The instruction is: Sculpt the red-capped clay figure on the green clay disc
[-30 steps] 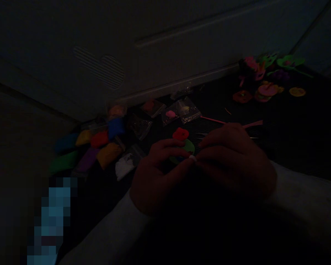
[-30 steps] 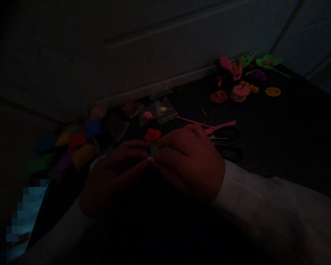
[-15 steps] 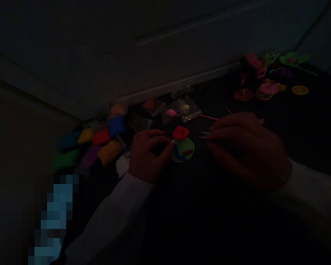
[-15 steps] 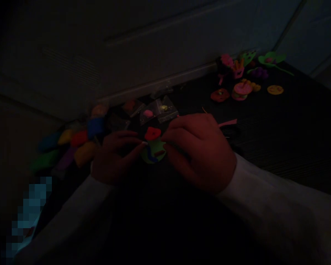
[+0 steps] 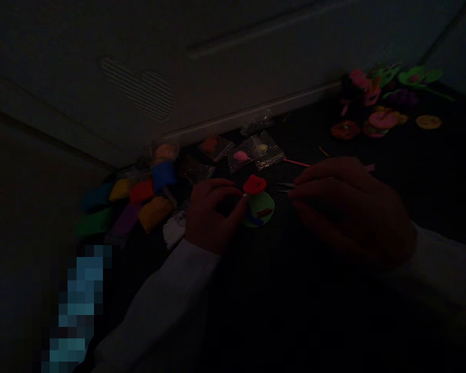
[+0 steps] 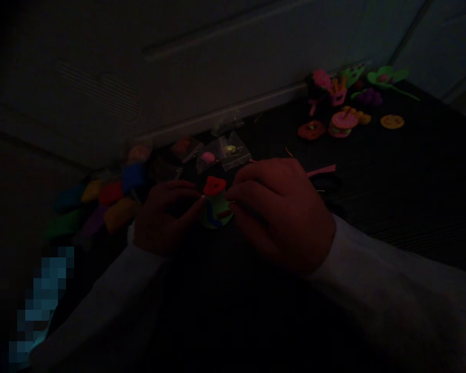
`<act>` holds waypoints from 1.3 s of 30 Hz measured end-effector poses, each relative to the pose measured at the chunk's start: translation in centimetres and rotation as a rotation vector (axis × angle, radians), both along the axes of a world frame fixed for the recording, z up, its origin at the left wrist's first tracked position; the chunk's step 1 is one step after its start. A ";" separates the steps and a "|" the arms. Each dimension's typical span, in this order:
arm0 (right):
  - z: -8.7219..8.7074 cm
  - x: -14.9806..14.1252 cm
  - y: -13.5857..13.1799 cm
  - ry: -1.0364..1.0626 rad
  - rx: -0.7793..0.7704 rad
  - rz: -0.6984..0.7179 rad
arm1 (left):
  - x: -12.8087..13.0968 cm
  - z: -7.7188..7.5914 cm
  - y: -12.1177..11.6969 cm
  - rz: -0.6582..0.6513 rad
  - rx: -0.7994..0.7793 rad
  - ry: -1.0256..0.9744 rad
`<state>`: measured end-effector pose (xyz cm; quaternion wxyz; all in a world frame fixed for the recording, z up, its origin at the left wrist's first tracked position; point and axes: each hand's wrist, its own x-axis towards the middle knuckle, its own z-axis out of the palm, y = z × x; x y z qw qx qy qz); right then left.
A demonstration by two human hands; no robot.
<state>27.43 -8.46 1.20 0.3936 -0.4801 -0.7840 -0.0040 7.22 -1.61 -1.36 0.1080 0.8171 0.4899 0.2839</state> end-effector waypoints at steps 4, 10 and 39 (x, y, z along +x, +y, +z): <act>0.1 0.0 -0.1 -0.008 -0.013 0.007 | 0.0 -0.2 0.1 -0.018 0.027 0.012; 0.1 0.0 -0.1 -0.030 -0.032 0.013 | 0.3 -0.5 0.3 -0.003 0.045 0.022; 0.0 0.0 0.2 -0.016 -0.027 0.056 | 0.4 -0.9 0.8 -0.031 0.091 0.048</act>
